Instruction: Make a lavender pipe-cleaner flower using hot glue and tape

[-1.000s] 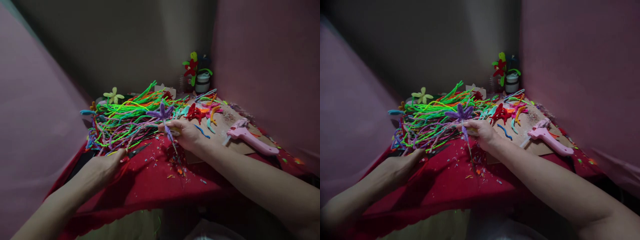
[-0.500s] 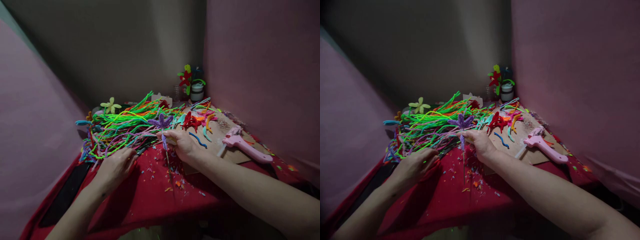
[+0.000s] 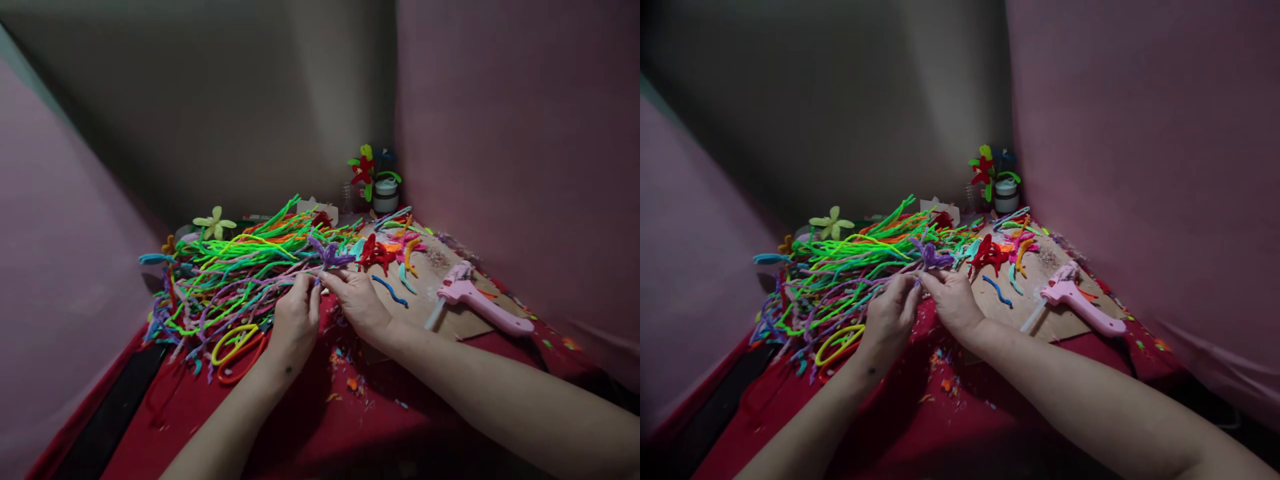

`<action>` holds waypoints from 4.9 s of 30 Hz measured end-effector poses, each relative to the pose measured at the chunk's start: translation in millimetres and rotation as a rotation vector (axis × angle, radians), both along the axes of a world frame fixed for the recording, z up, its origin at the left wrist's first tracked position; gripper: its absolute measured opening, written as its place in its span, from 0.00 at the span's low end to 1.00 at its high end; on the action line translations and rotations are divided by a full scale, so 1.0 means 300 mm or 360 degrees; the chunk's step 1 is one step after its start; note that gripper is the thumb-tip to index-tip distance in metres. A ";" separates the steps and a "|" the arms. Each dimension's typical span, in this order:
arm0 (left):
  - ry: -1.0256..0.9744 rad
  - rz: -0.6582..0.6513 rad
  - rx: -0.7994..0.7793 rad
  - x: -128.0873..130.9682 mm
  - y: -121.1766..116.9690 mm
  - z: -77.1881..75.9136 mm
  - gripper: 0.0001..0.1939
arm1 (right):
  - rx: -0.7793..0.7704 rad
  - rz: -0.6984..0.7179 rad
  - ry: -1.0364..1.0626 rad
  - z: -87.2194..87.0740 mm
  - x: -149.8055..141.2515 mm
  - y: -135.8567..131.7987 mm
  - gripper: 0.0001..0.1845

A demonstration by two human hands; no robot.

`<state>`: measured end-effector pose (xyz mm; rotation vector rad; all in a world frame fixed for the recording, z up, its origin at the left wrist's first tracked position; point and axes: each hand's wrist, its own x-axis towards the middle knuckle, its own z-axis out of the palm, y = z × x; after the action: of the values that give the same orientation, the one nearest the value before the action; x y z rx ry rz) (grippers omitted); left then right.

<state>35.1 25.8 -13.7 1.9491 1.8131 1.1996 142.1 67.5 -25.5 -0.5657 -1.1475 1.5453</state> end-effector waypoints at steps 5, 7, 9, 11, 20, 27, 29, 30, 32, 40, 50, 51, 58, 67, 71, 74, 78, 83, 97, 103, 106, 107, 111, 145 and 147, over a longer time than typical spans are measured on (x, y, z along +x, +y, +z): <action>0.0007 -0.0028 0.0055 -0.031 0.004 -0.003 0.05 | 0.0146 0.0111 0.0004 -0.006 -0.006 0.010 0.10; -0.0326 -0.0085 -0.0076 -0.034 0.004 -0.001 0.05 | 0.0153 0.0130 -0.0028 -0.007 -0.003 0.014 0.10; -0.0760 -0.0161 -0.0287 -0.034 0.002 0.005 0.06 | 0.0178 0.0162 -0.0067 -0.010 -0.001 0.019 0.09; -0.1113 -0.0230 -0.0464 -0.037 -0.002 0.015 0.08 | 0.0183 0.0204 -0.0053 -0.013 -0.002 0.025 0.09; -0.1629 -0.0665 -0.0898 -0.098 -0.010 0.037 0.08 | -0.0027 0.0424 0.0114 -0.013 -0.013 0.006 0.14; -0.0051 -0.0237 0.0063 -0.077 -0.016 0.001 0.06 | -0.0114 0.0083 0.0253 -0.006 -0.018 -0.014 0.09; 0.0371 -0.0148 0.0319 -0.079 -0.016 -0.023 0.07 | -0.0126 0.0060 0.0254 -0.006 -0.020 -0.017 0.09; 0.0496 -0.0131 0.0380 -0.082 -0.015 -0.035 0.08 | -0.0116 0.0067 0.0248 -0.006 -0.022 -0.017 0.09; 0.0604 -0.0125 0.0442 -0.087 -0.013 -0.053 0.09 | -0.0082 0.0080 0.0239 -0.006 -0.026 -0.017 0.09; -0.0565 -0.0285 -0.0194 -0.073 -0.021 -0.003 0.08 | 0.0038 0.0153 0.0058 0.001 -0.016 -0.010 0.08; -0.1292 -0.0696 -0.0700 -0.097 -0.024 0.029 0.09 | -0.0037 0.0234 0.0197 -0.017 -0.020 -0.008 0.10; -0.1084 -0.0621 -0.0594 -0.093 -0.023 0.026 0.09 | -0.0065 0.0185 0.0193 -0.018 -0.021 -0.008 0.10; 0.0102 -0.0200 0.0200 -0.081 -0.012 -0.038 0.06 | -0.0027 0.0110 0.0131 -0.034 -0.024 -0.002 0.08; -0.1195 -0.0428 -0.0549 -0.075 -0.016 0.008 0.14 | 0.0123 0.0169 -0.0104 -0.015 0.000 -0.010 0.07; -0.1618 -0.0703 -0.0740 -0.095 -0.017 0.018 0.10 | 0.0057 0.0269 0.0009 -0.017 -0.001 -0.007 0.08; -0.1793 -0.0851 -0.0874 -0.115 -0.012 0.012 0.08 | -0.0053 0.0394 0.0132 -0.020 -0.007 -0.008 0.09; -0.1826 -0.0954 -0.0947 -0.114 -0.012 0.012 0.09 | -0.0152 0.0366 0.0237 -0.022 -0.010 -0.016 0.06; -0.1128 -0.0573 -0.0565 -0.078 -0.017 0.005 0.08 | -0.0221 0.0208 0.0253 -0.022 -0.013 -0.019 0.06; -0.0980 -0.0270 -0.0293 -0.057 -0.010 -0.041 0.12 | -0.0038 0.0078 0.0005 -0.046 -0.019 -0.011 0.06; -0.1507 -0.0547 -0.0556 -0.075 -0.002 -0.037 0.12 | 0.0024 0.0142 -0.0108 -0.035 -0.008 -0.009 0.07; -0.1470 -0.0642 -0.0621 -0.086 -0.002 -0.025 0.12 | 0.0138 0.0119 -0.0082 -0.041 -0.006 -0.009 0.09; -0.1379 -0.0647 -0.0614 -0.090 -0.003 -0.014 0.12 | 0.0170 0.0100 -0.0077 -0.042 -0.006 -0.011 0.09; -0.1009 -0.0526 -0.0355 -0.113 -0.009 0.052 0.08 | 0.0347 -0.0009 -0.0054 -0.030 -0.006 -0.032 0.07; -0.1586 -0.0907 -0.0601 -0.133 -0.068 0.070 0.22 | 0.1254 -0.0652 -0.0706 -0.007 0.037 -0.048 0.10; -0.1558 -0.1028 -0.0769 -0.117 -0.076 0.051 0.26 | 0.1325 -0.0716 -0.0778 -0.012 0.039 -0.043 0.09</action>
<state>0.1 3.1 1.5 1.1587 0.7705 1.0465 153.9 54.6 -29.3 -0.5744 -1.7445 0.4606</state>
